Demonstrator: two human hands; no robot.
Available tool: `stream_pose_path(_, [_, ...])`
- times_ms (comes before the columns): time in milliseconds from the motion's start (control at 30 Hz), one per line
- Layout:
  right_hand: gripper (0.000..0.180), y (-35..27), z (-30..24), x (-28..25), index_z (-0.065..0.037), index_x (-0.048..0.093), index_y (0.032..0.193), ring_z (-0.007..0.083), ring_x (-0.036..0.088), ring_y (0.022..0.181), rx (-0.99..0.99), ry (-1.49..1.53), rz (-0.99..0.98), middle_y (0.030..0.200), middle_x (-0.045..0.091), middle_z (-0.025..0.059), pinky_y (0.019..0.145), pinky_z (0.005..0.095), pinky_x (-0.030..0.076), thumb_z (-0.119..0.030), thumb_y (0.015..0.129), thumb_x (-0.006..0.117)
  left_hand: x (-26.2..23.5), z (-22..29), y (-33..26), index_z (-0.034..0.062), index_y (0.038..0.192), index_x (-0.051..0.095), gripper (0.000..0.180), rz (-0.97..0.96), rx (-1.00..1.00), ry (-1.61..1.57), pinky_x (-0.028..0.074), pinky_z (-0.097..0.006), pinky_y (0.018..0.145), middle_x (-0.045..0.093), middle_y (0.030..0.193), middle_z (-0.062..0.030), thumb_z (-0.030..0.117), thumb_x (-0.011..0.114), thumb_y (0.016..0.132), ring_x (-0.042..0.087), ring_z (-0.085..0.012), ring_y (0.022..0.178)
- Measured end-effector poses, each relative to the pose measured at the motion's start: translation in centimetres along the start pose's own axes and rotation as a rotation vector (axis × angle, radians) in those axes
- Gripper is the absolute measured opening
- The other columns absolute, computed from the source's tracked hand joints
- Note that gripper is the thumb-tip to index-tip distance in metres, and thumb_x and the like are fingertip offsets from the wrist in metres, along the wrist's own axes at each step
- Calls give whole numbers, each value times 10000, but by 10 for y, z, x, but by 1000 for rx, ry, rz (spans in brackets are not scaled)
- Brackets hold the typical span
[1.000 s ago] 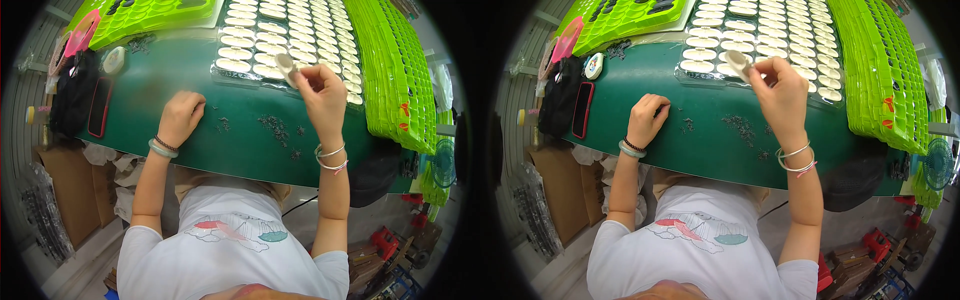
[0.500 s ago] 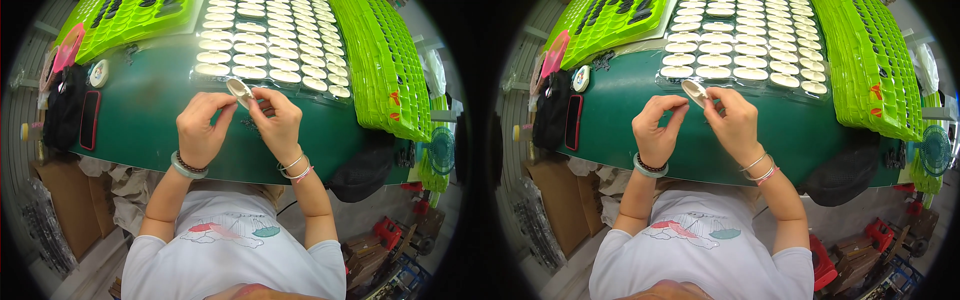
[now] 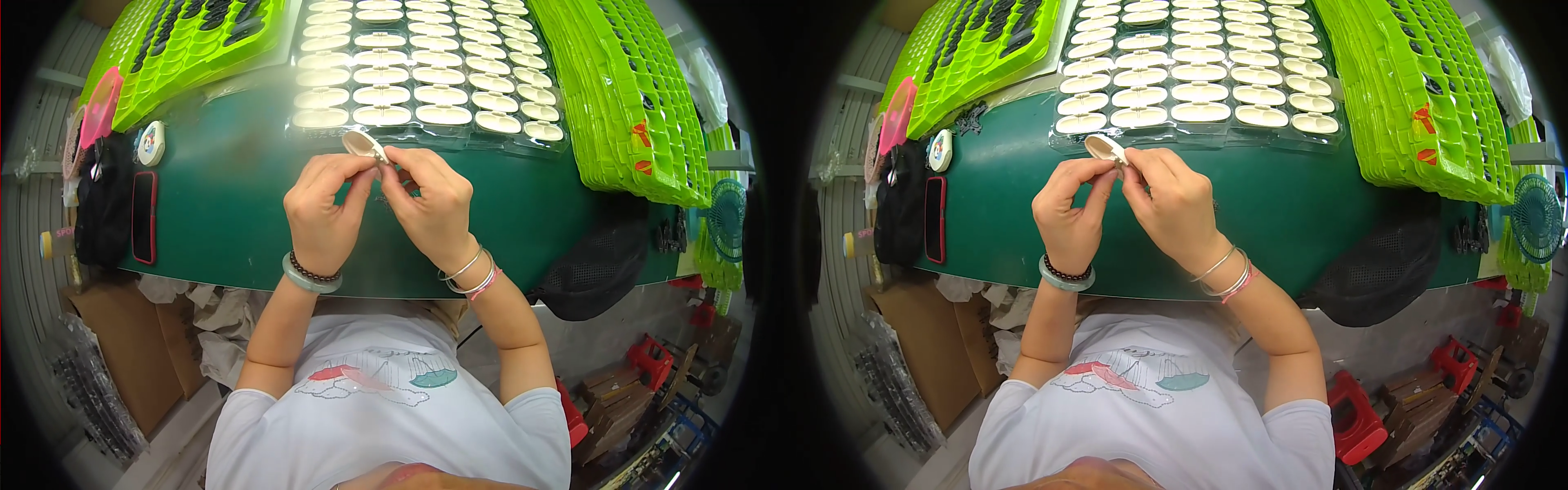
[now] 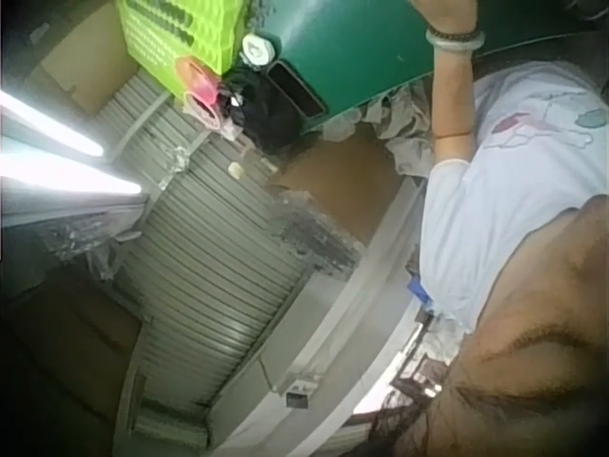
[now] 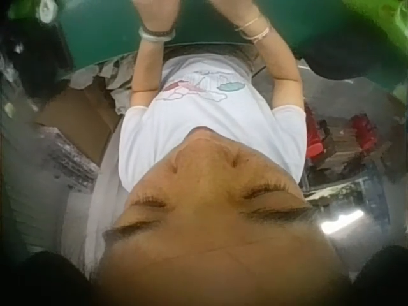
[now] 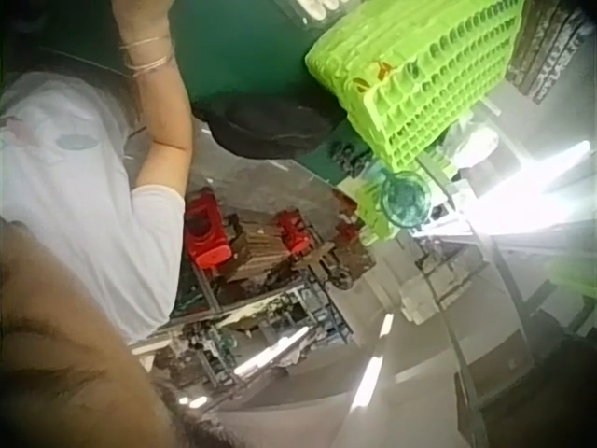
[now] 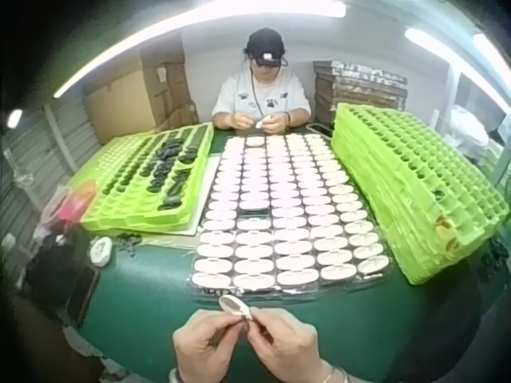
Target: The person assembles small metal pins into oval plastic components by hand at a manufacturing workbench.
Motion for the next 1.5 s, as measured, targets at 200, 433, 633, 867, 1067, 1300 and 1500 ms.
stream_pose_path(200, [202, -1, 2, 1, 16, 700, 983, 154, 690, 643, 81, 55, 9, 865, 702, 109, 536, 234, 548, 16, 783, 730, -3, -1, -2, 21, 911, 693, 155, -5, 9, 79, 519, -335, 662, 683, 853, -96, -38, 718, 770, 637, -263, 767])
stream_pose_path(433, [180, 1, -1, 1, 19, 705, 975, 145, 694, 638, 161, 110, -21, 855, 705, 104, 524, 231, 543, 10, 796, 722, -6, -3, -2, 7, 936, 697, 171, -48, 192, 282, 513, -339, 656, 671, 857, -104, -39, 723, 773, 629, -262, 762])
stream_pose_path(633, [175, -1, 2, 4, 18, 704, 974, 147, 697, 638, 158, 104, -36, 842, 701, 101, 527, 231, 542, 8, 800, 720, -11, -5, 1, -6, 941, 681, 143, -118, 128, 254, 511, -315, 660, 665, 864, -99, -35, 703, 803, 626, -224, 735])
stream_pose_path(867, [200, -3, 0, 7, 12, 697, 981, 152, 687, 640, 69, 59, -5, 854, 697, 102, 554, 240, 548, 12, 785, 737, -7, -3, 1, -1, 907, 667, 47, -76, -336, -249, 452, -257, 587, 622, 791, -55, 17, 671, 864, 548, -129, 637])
stream_pose_path(1067, [211, -3, 0, 7, 10, 696, 988, 156, 691, 658, 65, 74, 4, 887, 697, 108, 565, 246, 558, 17, 782, 739, -4, -7, -1, 17, 890, 669, 45, -49, -313, -195, 409, -247, 547, 621, 792, -42, 40, 685, 856, 518, -129, 674])
stream_pose_path(1300, [199, -4, 0, 8, 13, 664, 998, 207, 679, 654, 24, 73, 15, 865, 675, 123, 550, 292, 548, 7, 803, 699, -4, -7, 0, 22, 889, 673, 37, -61, -333, -221, 397, -245, 540, 624, 791, -35, 48, 678, 863, 521, -127, 719])
stream_pose_path(1500, [204, -3, -1, 7, 10, 663, 1002, 208, 680, 656, 34, 74, 9, 870, 676, 122, 554, 293, 552, 9, 801, 700, -3, -10, 0, 23, 893, 678, 41, -53, -365, -292, 401, -252, 546, 636, 802, -33, 55, 672, 868, 534, -129, 731])
Point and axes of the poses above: each hand's wrist, its own y-axis towards the middle knuckle, its own x-axis out of the palm, z = x × y, the point moved 2 cm from there along y, towards the middle knuckle
